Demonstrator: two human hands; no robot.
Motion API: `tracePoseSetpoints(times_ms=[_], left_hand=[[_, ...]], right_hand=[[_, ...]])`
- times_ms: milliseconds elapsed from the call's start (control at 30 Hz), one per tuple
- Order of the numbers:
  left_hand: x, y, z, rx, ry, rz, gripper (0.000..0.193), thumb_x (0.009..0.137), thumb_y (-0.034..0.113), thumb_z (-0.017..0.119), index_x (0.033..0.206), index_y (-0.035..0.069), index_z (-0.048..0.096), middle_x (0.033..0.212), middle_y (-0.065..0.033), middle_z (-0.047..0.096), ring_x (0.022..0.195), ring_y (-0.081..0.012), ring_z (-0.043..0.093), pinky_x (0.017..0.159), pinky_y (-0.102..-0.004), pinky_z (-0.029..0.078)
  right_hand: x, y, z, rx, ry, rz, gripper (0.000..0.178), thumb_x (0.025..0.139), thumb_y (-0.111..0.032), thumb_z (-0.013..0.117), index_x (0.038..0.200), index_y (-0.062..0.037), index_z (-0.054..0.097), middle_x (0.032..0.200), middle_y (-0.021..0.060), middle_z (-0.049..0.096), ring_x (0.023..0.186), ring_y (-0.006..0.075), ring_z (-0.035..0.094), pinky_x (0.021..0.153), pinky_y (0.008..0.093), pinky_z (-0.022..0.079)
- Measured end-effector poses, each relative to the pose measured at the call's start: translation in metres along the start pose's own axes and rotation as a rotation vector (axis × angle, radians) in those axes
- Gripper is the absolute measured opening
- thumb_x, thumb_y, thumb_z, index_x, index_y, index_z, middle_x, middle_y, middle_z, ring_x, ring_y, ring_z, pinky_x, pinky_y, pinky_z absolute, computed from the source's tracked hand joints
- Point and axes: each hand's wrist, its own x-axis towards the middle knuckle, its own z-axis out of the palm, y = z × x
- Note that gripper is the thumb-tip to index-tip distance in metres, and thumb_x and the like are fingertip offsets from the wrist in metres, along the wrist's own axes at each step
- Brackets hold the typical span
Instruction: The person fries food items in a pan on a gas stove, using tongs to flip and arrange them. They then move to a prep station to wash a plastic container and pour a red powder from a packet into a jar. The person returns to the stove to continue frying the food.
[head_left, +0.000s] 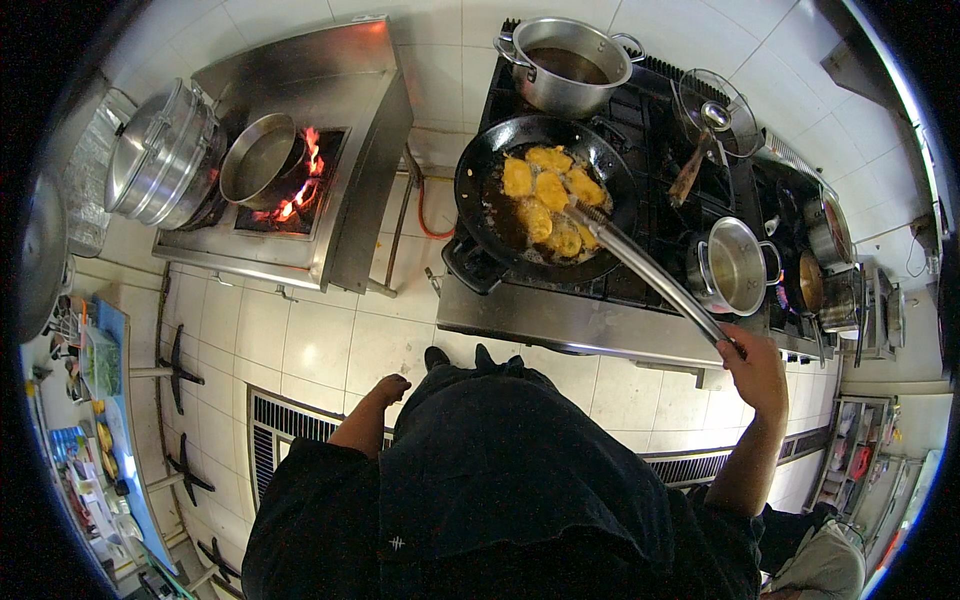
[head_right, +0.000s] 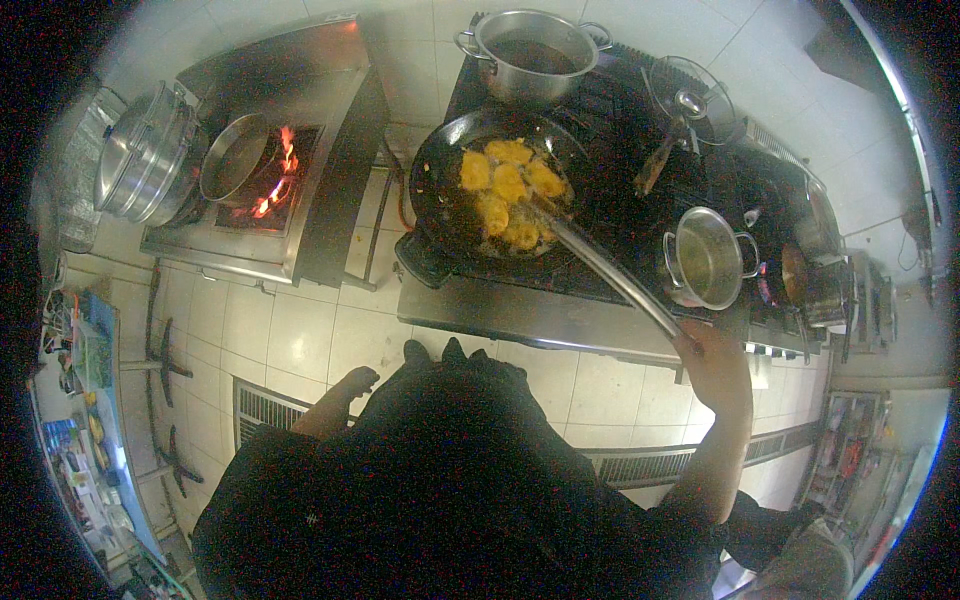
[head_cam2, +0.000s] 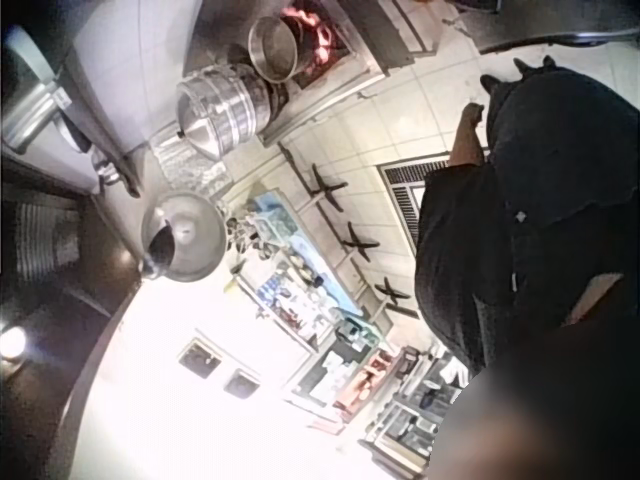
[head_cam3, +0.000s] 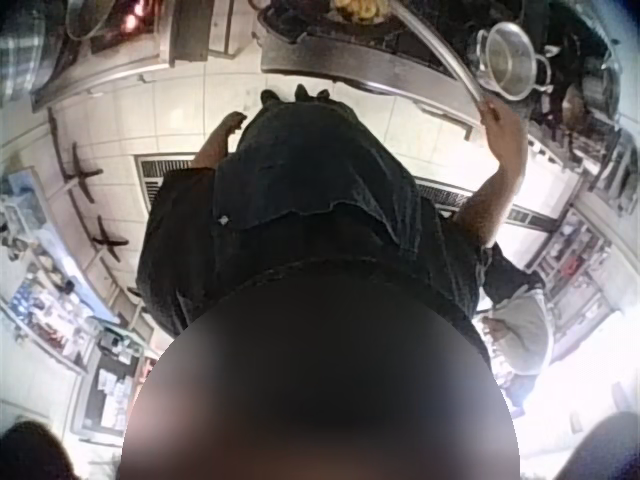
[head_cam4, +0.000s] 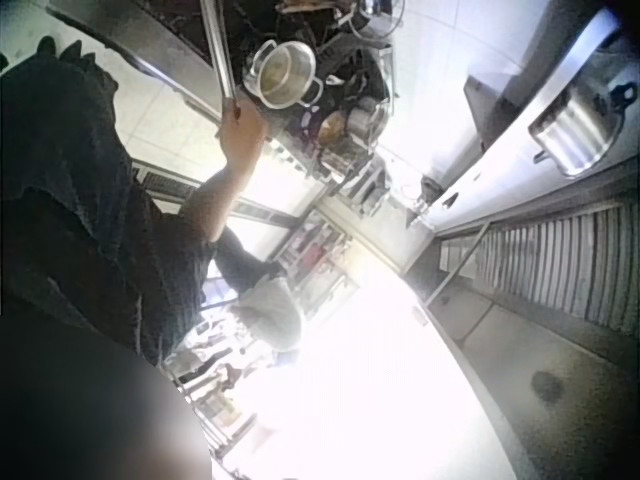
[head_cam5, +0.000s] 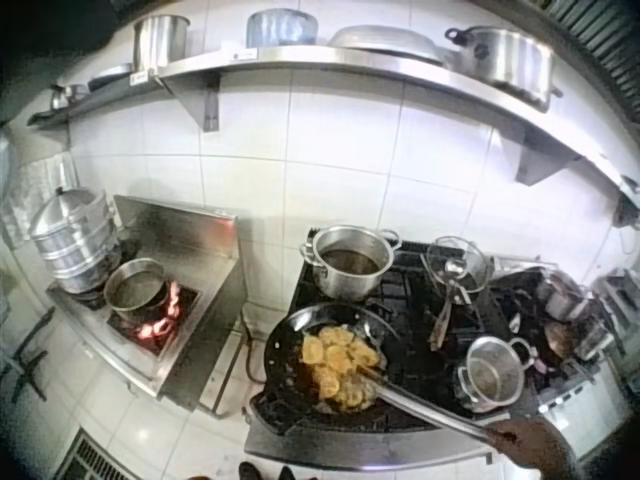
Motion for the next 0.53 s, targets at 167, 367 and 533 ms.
tracePoseSetpoints(times_ms=[167,367,533], left_hand=[[0.031,-0.039,0.005,0.128,-0.015,0.187,0.031,0.080,0.030,0.054,0.085,0.000,0.062,0.075,-0.0136,0.062,0.062,-0.0230,0.060,0.058,-0.0371,0.048],[0.027,-0.029,0.004,-0.063,-0.020,0.115,0.032,0.080,0.030,0.052,0.072,0.000,0.059,0.068,-0.0136,0.059,0.057,-0.0242,0.058,0.056,-0.0382,0.046],[0.025,-0.024,0.003,0.012,-0.034,0.144,0.032,0.076,0.034,0.061,0.083,0.002,0.060,0.083,-0.0151,0.062,0.076,-0.0249,0.060,0.070,-0.0383,0.048]], right_hand=[[0.014,-0.018,0.012,0.140,0.036,-0.173,0.031,0.086,-0.016,0.056,0.114,-0.0041,0.059,0.060,0.0047,0.054,0.050,0.0097,0.050,0.046,0.0272,0.040],[0.041,-0.039,0.031,0.269,-0.281,0.025,0.032,0.089,-0.024,0.050,0.115,-0.0070,0.059,0.063,0.0060,0.058,0.055,0.0151,0.056,0.055,0.0313,0.045],[0.056,-0.033,0.056,0.428,-0.337,0.033,0.033,0.093,-0.021,0.048,0.122,-0.0063,0.054,0.057,0.0006,0.050,0.038,0.0059,0.042,0.036,0.0210,0.034]])
